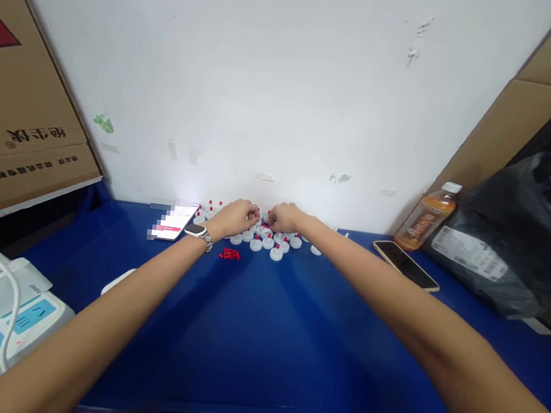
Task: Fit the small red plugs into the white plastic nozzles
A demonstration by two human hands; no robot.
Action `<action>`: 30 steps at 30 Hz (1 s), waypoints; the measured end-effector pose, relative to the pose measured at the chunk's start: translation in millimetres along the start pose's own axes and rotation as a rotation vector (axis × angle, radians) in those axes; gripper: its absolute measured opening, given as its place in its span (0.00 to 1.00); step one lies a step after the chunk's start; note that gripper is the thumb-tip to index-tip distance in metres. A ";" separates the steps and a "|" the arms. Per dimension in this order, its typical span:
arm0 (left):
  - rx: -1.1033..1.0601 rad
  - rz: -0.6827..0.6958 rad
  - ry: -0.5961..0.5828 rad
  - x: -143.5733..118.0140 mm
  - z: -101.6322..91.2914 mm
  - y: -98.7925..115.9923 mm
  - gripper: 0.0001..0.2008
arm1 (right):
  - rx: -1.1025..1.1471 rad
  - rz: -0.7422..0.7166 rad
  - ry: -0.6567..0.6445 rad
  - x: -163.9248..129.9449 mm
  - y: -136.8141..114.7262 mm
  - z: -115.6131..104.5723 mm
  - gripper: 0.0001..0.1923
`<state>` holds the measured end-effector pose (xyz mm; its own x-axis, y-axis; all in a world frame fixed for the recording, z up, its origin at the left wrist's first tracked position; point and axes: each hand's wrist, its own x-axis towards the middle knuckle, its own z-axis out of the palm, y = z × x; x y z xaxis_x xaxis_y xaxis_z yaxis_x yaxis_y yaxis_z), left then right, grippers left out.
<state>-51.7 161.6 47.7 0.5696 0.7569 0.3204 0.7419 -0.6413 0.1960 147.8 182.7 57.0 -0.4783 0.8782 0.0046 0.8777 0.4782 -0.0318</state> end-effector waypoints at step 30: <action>-0.048 0.022 -0.022 -5.9 1.9 11.7 0.11 | 0.219 0.178 0.104 -21.3 -15.5 5.7 0.13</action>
<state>-45.8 149.9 46.4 0.5941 0.7446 0.3045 0.7114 -0.6630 0.2331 144.2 156.5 51.7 -0.3022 0.9497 0.0821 0.9144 0.3132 -0.2564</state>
